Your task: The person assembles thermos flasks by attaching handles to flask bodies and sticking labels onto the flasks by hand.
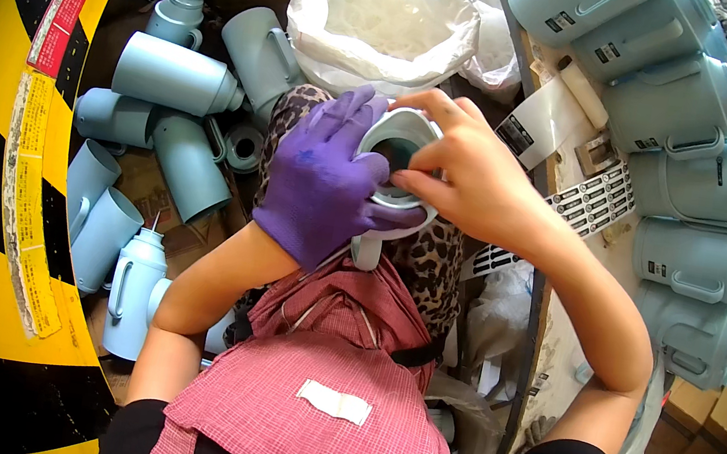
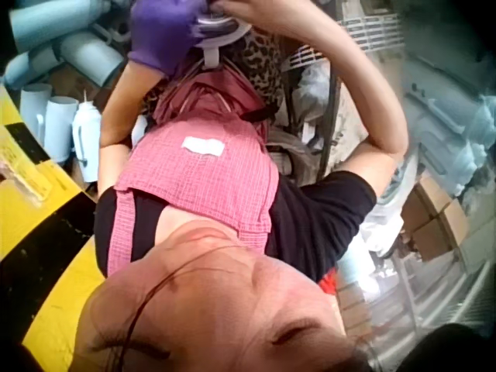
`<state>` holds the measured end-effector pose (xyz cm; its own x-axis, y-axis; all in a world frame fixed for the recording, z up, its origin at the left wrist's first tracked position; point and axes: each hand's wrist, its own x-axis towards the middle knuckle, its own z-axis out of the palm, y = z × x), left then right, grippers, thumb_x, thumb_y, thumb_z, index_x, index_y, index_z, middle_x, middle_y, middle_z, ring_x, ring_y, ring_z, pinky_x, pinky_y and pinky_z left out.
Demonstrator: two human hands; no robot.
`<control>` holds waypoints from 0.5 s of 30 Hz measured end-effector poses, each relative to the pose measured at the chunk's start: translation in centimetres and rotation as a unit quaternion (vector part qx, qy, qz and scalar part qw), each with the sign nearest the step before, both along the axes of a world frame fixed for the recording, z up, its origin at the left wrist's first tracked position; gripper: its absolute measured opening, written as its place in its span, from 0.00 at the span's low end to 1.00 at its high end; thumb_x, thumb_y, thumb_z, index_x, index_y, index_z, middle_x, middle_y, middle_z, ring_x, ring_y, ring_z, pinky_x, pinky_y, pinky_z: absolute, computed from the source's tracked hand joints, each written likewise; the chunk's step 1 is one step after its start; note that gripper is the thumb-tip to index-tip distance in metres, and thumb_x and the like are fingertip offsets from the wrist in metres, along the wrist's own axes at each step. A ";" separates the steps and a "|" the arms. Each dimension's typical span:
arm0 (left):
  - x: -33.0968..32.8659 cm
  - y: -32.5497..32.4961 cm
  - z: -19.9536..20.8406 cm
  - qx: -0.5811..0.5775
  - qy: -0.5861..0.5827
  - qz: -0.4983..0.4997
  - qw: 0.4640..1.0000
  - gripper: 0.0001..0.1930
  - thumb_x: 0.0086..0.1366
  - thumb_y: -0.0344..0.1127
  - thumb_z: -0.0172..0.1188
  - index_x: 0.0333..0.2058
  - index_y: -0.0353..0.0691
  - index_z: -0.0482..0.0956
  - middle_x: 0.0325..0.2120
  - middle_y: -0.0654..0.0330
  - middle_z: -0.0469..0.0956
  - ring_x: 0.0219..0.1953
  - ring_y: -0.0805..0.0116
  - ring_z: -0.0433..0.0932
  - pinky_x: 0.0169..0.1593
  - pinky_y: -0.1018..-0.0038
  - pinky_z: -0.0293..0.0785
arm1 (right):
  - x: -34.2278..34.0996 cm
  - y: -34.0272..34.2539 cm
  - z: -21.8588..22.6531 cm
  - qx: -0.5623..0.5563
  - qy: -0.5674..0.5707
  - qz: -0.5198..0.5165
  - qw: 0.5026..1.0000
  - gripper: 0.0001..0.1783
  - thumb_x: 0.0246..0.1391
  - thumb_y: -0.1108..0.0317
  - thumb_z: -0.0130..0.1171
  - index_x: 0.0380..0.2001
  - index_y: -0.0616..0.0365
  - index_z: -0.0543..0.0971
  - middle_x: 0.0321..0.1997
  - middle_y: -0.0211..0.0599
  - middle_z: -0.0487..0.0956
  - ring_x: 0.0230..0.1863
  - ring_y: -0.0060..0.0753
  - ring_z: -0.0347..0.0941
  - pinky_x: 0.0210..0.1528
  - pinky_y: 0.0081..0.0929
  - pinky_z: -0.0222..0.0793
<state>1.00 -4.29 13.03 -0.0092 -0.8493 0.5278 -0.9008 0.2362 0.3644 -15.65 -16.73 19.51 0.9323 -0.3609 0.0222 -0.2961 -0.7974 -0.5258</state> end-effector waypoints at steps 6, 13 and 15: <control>0.0 0.3 -1.5 -0.024 0.222 -0.083 0.971 0.20 0.45 0.42 0.84 0.25 0.40 0.79 0.62 0.39 0.74 0.65 0.37 0.72 0.65 0.51 0.69 | -1.6 -0.1 -0.7 0.104 -0.069 0.050 0.991 0.09 0.59 0.63 0.69 0.34 0.57 0.90 0.74 0.53 0.68 0.71 0.54 0.63 0.72 0.47 0.56; 4.9 0.2 7.7 -0.038 0.341 -0.132 0.930 0.18 0.41 0.32 0.84 0.26 0.36 0.81 0.57 0.42 0.78 0.57 0.47 0.80 0.62 0.59 0.74 | -8.2 -8.8 -2.1 0.120 -0.189 -0.146 0.964 0.16 0.70 0.67 0.58 0.56 0.57 0.84 0.61 0.37 0.82 0.62 0.30 0.76 0.64 0.28 0.70; 7.2 -1.1 10.4 0.027 0.521 -0.097 0.848 0.20 0.51 0.32 0.73 0.44 0.33 0.83 0.51 0.50 0.82 0.52 0.60 0.82 0.60 0.66 0.76 | -11.4 -16.9 -4.1 0.021 -0.124 -0.240 0.962 0.21 0.68 0.64 0.59 0.61 0.56 0.80 0.63 0.46 0.81 0.62 0.37 0.77 0.63 0.31 0.70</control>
